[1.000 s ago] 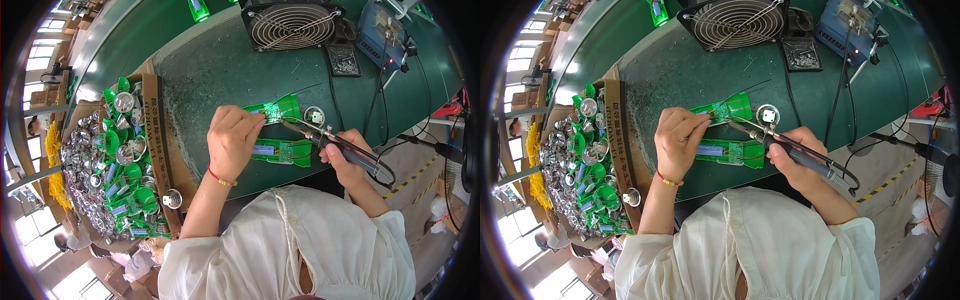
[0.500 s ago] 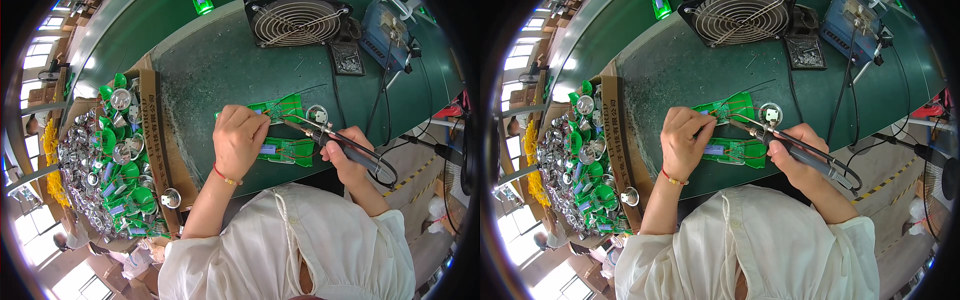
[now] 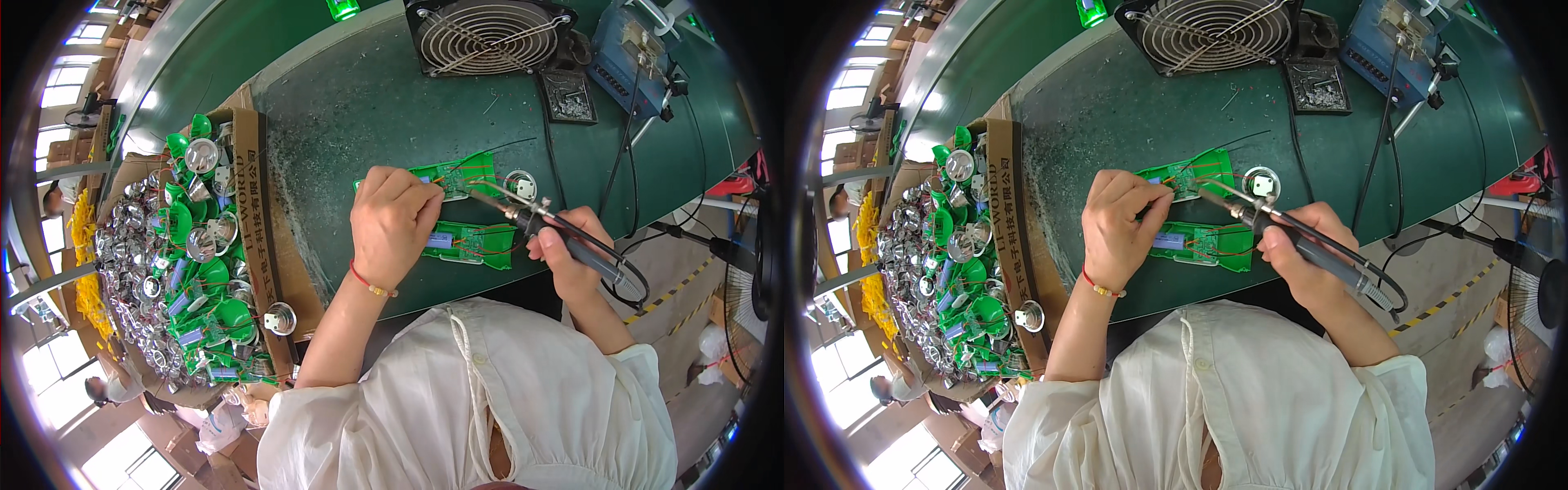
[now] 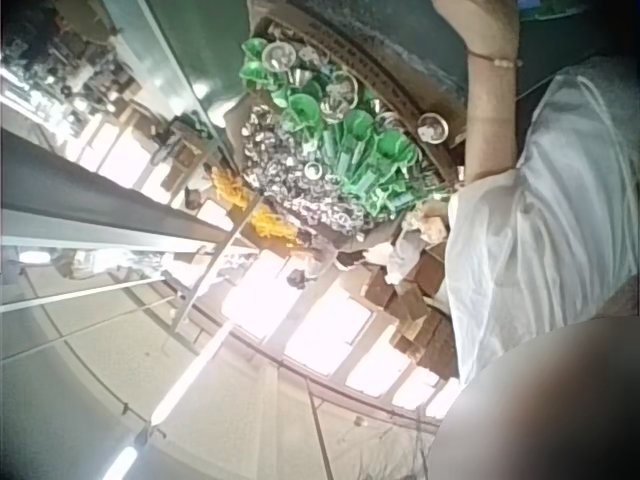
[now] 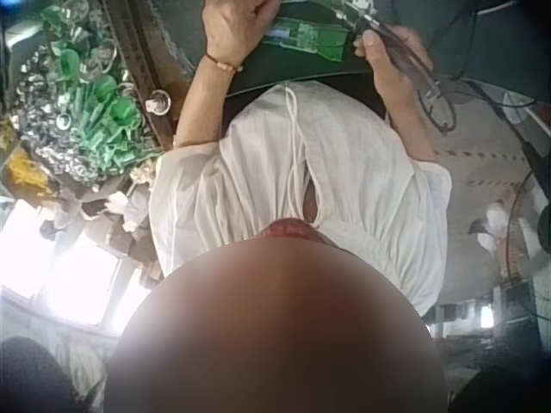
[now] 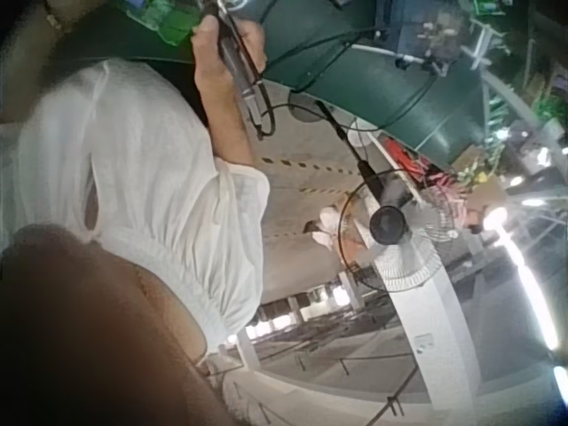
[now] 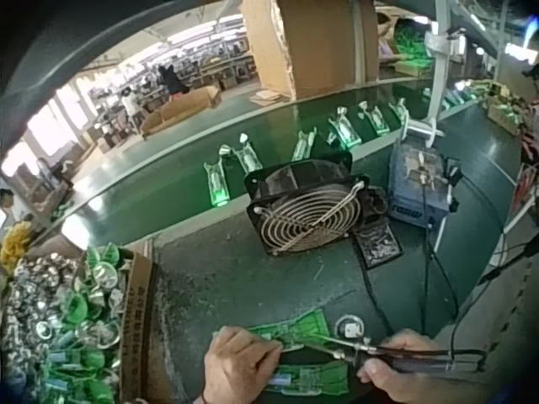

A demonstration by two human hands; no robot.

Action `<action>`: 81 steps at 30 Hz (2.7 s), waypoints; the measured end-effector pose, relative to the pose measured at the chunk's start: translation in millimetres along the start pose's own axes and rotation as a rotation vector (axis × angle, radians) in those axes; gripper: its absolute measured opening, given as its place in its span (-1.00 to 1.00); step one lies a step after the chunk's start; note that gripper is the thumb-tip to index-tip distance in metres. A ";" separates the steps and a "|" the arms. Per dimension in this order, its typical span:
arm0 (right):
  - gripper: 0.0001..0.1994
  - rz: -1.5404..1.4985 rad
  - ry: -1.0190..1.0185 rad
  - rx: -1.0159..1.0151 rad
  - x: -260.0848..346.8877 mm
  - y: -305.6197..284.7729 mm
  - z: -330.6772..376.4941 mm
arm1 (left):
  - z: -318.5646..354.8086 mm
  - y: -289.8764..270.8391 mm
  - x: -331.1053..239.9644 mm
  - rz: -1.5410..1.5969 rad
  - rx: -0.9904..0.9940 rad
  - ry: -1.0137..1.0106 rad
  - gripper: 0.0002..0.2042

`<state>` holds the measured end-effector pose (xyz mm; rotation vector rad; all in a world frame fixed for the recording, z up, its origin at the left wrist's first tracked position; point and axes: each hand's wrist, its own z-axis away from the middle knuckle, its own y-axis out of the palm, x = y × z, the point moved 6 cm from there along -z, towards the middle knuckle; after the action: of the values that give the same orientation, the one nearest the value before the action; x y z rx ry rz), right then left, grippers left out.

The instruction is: Soldering internal electronic components and wires into green flashlight housings at an assembly station.

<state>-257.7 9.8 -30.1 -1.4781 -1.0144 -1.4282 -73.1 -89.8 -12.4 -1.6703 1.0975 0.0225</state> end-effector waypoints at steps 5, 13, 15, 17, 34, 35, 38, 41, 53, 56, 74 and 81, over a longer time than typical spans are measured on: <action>-0.85 -0.083 0.026 -0.067 1.6 -13.2 3.7 | -3.9 -0.5 -2.0 -0.006 0.033 -0.011 -0.93; -0.85 -0.098 -0.015 -0.124 -3.6 -26.3 6.7 | -23.3 -14.8 -6.2 0.004 0.190 0.014 -0.85; -0.83 -0.084 -0.004 -0.165 -4.2 -28.4 5.0 | -25.8 -8.3 2.5 -0.223 0.394 -0.006 -0.68; -0.83 -0.070 -0.012 -0.172 -4.6 -31.1 2.6 | -31.2 2.7 22.2 -0.389 0.601 -0.086 -0.61; -0.90 -0.010 0.091 -0.277 -7.5 -49.8 -2.1 | -167.1 -24.6 283.2 -0.551 -0.008 -0.743 -0.34; -0.90 -0.019 0.087 -0.290 -3.6 -50.5 -0.7 | -167.9 -27.8 275.6 -0.455 -0.018 -0.778 -0.29; -0.89 -0.028 0.077 -0.296 -0.8 -50.3 -2.1 | -172.9 -44.5 234.6 -0.481 -0.078 -0.625 -0.28; -0.89 -0.077 0.028 -0.263 -3.5 -42.6 -8.5 | -178.7 -62.7 154.2 -0.205 0.028 -0.274 -0.50; -0.84 -0.089 -0.055 -0.161 -2.7 -39.1 19.2 | 38.7 -18.3 -16.5 -0.082 0.417 0.013 -0.50; -0.84 -0.072 -0.069 -0.159 3.0 -41.0 25.8 | 40.3 -25.9 -1.8 -0.177 0.328 -0.030 -0.55; -0.83 -0.058 -0.021 -0.020 1.4 0.4 29.6 | 28.7 -3.7 5.5 0.448 0.035 -0.231 -0.93; -0.82 -0.100 0.033 0.008 -3.9 7.5 22.6 | 29.7 -5.3 6.4 0.435 0.033 -0.219 -0.92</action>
<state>-243.1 28.6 -34.6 -1.4109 -1.0846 -1.5125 -51.5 -71.1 -24.0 -1.3359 1.2623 0.4538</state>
